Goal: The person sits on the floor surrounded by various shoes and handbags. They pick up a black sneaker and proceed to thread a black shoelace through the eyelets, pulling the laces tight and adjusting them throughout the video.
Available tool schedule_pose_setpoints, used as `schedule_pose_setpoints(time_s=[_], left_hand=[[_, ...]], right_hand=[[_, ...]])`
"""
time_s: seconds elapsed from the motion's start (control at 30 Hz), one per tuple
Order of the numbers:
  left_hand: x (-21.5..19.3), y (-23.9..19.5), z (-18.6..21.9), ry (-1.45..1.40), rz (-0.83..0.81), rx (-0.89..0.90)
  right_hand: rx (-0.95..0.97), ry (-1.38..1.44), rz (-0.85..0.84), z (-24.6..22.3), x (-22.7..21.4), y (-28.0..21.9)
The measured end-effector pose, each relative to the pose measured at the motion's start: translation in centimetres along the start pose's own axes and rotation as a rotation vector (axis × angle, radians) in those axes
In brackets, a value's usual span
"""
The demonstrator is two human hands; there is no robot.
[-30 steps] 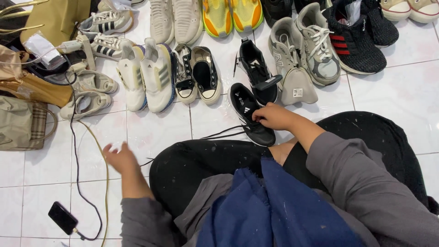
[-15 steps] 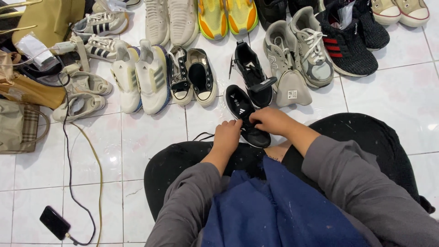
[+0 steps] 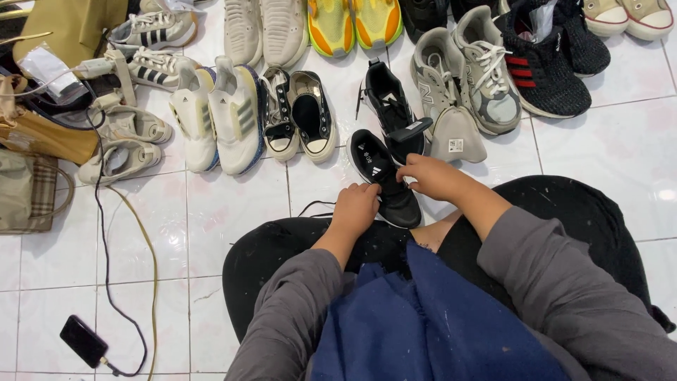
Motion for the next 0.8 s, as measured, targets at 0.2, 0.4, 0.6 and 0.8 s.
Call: schedule_pose_setpoints(time_s=[0.2,0.4,0.6,0.8], left_hand=[[0.5,0.0,-0.4,-0.004,-0.005,-0.03],[0.1,-0.3,-0.1,-0.009,-0.066,-0.031],[0.2,-0.2,-0.2,-0.038,-0.115,-0.045],[0.4,0.1,-0.4,-0.085,-0.18,-0.071]], right_hand=[[0.008,-0.02,-0.074,0.4,1.3,0.8],[0.039,0.1,-0.116,1.8,3.3,2.5],[0.025,0.379,-0.136,1.6,2.2,1.4],[0.021,0.412,-0.084,2.4,2.1,1.8]])
Point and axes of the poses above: each hand's wrist, its own y-axis towards the middle knuckle, its own x-axis out of the palm, z = x × y, the point moved 6 cm from there along y, towards the middle knuckle, and after that the axes turned 12 degrees about -z, right-handed, at the moved point
